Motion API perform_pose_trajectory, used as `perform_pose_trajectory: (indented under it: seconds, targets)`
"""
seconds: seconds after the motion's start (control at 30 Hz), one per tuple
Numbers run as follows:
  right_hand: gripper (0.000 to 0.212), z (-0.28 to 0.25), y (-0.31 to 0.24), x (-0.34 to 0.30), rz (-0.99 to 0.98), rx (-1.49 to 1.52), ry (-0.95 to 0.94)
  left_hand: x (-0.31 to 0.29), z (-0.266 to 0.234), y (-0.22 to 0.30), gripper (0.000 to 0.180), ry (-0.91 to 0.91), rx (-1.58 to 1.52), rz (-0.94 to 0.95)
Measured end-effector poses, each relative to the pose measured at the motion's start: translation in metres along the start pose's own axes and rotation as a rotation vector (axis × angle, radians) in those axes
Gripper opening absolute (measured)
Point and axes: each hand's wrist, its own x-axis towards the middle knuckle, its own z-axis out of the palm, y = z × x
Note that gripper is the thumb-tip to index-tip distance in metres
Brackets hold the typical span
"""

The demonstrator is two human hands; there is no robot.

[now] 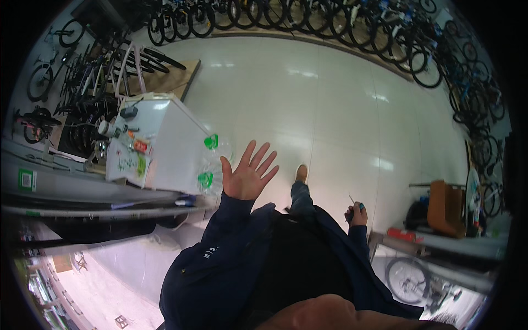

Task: The person walks through a bicycle shop, picks up a screwdriver, and adjusts the handlebar of a bicycle. They use the screwdriver to tighten or loosen components on the handlebar and then test the handlebar by holding and turning it.

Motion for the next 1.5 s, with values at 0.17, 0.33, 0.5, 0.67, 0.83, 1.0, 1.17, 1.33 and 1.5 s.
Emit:
perform_pose_trajectory:
  seconds: [0.17,0.33,0.5,0.67,0.83,1.0,1.17,1.33,1.5]
  targets:
    - [0.011,0.135,-0.055,0.161,0.098,-0.087,-0.033,0.140,-0.074,0.065,0.068,0.636,0.091,0.175]
    - [0.012,0.353,-0.126,0.289,0.061,-0.225,-0.470,0.202,-0.147,0.121,0.062,0.917,0.084,0.388]
    - [0.024,0.583,-0.150,0.391,-0.054,-0.353,-0.771,0.281,-0.221,0.190,0.049,1.052,-0.045,0.617]
    - [0.041,0.757,-0.147,0.464,-0.074,-0.557,-0.692,0.406,-0.266,0.321,0.027,1.102,-0.140,0.688]
    - [0.038,0.865,-0.154,0.530,0.068,-0.413,-0.605,0.544,-0.255,0.470,0.024,1.072,0.071,0.633]
    - [0.035,0.950,-0.142,0.626,0.120,-0.329,-0.337,0.676,-0.270,0.588,0.022,1.056,0.345,0.610]
    - [0.034,1.085,-0.116,0.750,0.147,-0.323,-0.309,0.799,-0.332,0.674,0.019,1.134,0.239,0.616]
    - [0.035,1.319,-0.128,0.851,0.177,-0.430,-0.637,0.889,-0.355,0.759,0.022,1.239,0.140,0.668]
    - [0.033,1.576,-0.145,0.895,-0.059,-0.568,-0.939,0.934,-0.392,0.835,0.017,1.353,0.045,0.833]
